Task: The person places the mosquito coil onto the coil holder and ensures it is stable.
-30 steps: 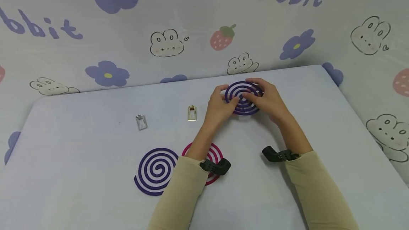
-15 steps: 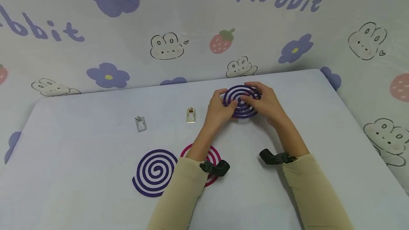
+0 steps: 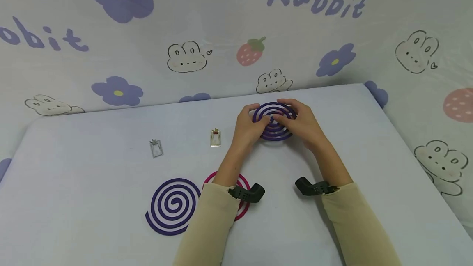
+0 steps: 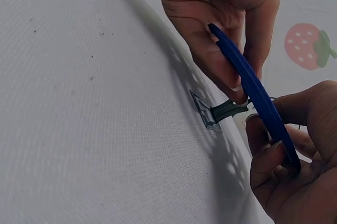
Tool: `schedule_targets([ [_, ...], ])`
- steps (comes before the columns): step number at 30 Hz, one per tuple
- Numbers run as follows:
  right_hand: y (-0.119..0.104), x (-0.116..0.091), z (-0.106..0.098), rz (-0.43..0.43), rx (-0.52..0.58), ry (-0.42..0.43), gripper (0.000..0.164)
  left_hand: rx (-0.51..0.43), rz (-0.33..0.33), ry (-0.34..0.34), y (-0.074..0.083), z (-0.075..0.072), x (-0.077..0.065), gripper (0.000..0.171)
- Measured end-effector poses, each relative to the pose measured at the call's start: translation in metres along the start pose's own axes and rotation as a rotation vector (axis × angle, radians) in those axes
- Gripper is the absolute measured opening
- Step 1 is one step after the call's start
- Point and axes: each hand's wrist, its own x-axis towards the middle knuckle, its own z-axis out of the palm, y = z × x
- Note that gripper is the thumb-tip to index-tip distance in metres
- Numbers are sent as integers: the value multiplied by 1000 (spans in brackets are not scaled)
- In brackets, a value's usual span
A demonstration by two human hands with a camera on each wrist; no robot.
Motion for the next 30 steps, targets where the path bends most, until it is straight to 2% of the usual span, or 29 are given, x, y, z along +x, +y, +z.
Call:
schedule_targets([
  [4, -2, -1, -1, -19, 2, 5, 58, 7, 31, 5, 2, -1, 0, 54],
  [11, -6, -1, -2, 2, 2, 8, 59, -9, 64, 1, 7, -2, -2, 53],
  [22, -4, -2, -1, 20, 6, -9, 60, 58, 70, 26, 3, -1, -2, 52],
  [30, -2, -1, 1, 38, 2, -19, 59, 69, 67, 37, -1, 1, -2, 53],
])
